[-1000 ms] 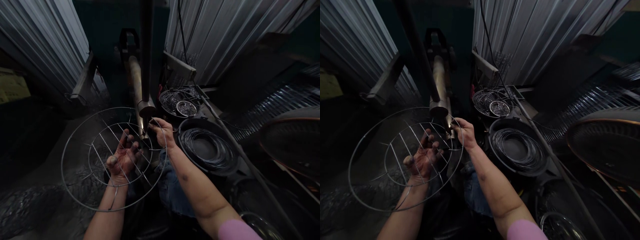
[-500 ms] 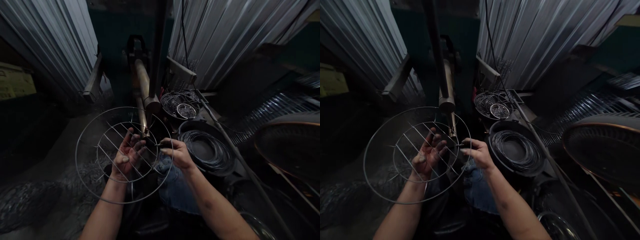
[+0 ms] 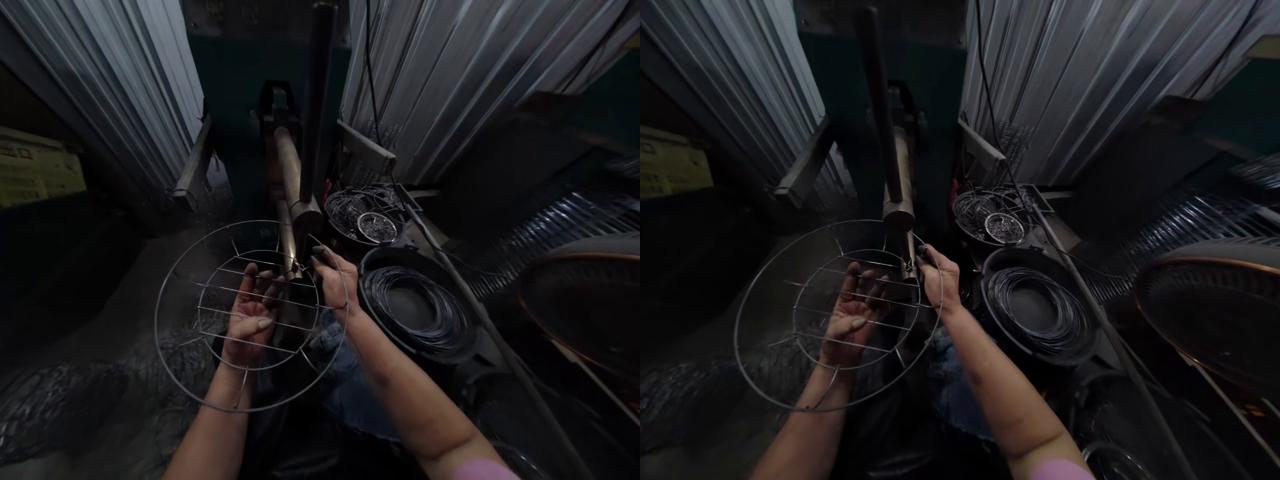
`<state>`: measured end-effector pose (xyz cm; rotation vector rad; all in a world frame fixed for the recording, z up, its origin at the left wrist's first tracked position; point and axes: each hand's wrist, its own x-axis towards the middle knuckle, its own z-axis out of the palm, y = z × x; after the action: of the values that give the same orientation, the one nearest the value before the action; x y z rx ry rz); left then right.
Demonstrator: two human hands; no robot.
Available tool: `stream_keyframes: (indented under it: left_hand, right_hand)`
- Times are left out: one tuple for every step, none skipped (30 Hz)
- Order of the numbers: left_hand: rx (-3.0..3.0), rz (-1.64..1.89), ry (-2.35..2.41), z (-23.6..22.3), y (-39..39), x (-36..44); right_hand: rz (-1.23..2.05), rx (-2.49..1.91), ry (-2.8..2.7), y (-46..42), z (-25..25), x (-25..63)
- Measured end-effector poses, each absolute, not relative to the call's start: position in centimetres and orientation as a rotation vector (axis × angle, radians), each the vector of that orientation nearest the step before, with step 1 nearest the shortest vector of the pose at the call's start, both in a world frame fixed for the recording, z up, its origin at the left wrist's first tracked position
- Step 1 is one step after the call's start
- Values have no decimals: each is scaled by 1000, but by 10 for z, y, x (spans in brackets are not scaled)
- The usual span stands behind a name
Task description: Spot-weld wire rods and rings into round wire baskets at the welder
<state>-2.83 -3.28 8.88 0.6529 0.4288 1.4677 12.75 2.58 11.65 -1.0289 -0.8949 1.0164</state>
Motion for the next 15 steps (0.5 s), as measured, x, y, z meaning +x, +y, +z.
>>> stream_keyframes:
  left_hand:
    - [652,1475,430,88,-33,-29]
    - [649,1484,429,87,-34,-30]
    - [643,1493,425,86,-34,-30]
    - [634,1499,421,86,-35,-31]
    - [624,1503,418,85,-35,-31]
    - [616,1503,416,85,-36,-32]
    - [609,1501,417,85,-36,-32]
    - [601,1499,418,85,-37,-32]
    - [590,1500,417,85,-38,-32]
    - [576,1500,417,85,-39,-32]
    - [561,1499,417,85,-41,-32]
    - [549,1499,420,85,-42,-32]
    - [542,1498,424,85,-43,-32]
    - [541,1496,429,85,-44,-32]
    - [545,1494,433,85,-45,-32]
  right_hand:
    - [1027,-1029,-909,29,117,126]
    - [1030,-1031,-926,31,117,126]
    - [1022,-1035,-949,33,116,125]
    - [1004,-1038,-971,34,115,124]
    - [979,-1036,-994,35,113,124]
    - [957,-1032,-1019,35,112,123]
    - [933,-1029,-1039,34,111,123]
    - [908,-1028,-1058,34,110,123]
    - [880,-1031,-1079,33,109,124]
    - [847,-1036,-1099,32,108,124]
    - [812,-1044,-1117,31,107,124]
    - [777,-1051,-1137,30,106,125]
    - [745,-1056,-1156,30,105,126]
    - [717,-1062,-1171,29,105,126]
    - [692,-1067,-1182,29,104,127]
